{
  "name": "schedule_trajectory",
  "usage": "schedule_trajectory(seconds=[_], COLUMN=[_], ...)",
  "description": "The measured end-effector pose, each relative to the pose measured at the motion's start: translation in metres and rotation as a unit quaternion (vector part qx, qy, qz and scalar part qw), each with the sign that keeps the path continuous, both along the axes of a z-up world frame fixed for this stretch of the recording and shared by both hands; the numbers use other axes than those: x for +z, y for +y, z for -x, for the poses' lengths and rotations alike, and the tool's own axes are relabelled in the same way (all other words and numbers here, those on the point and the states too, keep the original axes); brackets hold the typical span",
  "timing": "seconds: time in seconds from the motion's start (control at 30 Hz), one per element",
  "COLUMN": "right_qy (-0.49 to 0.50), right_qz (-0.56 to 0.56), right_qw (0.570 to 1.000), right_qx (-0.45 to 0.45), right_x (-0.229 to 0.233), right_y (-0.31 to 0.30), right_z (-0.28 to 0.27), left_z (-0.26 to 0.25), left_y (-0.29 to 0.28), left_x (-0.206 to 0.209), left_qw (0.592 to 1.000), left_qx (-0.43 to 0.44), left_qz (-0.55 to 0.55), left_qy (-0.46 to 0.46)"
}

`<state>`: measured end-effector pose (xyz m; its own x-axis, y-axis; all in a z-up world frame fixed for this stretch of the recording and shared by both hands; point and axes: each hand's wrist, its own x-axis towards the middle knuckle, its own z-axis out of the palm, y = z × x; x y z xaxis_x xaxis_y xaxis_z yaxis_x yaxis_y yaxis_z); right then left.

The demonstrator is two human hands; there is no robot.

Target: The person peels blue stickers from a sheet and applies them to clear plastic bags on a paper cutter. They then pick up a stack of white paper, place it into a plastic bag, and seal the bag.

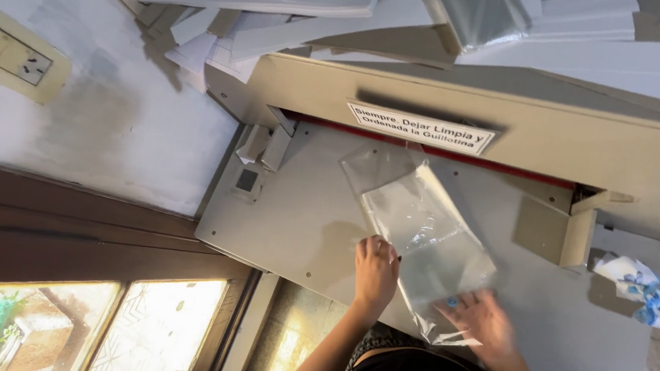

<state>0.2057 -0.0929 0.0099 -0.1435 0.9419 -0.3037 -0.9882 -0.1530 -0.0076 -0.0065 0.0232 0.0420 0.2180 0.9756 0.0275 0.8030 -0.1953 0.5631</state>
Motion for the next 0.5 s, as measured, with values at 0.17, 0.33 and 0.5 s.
schedule_trajectory(seconds=[0.17,0.33,0.5], right_qy=[-0.209,-0.329,-0.294], right_qz=[0.103,0.265,0.26], right_qw=[0.972,0.905,0.92], right_qx=[0.007,0.045,0.015], right_x=[-0.041,0.025,-0.055], right_y=[0.012,0.047,0.049], right_z=[-0.007,0.003,-0.006], left_z=[-0.024,-0.04,-0.036], left_y=[0.023,0.043,0.023], left_x=[-0.011,-0.048,-0.041], left_qw=[0.968,0.933,0.937], left_qx=[-0.1,-0.232,-0.27], left_qz=[-0.108,-0.159,-0.159], left_qy=[0.203,0.223,0.153])
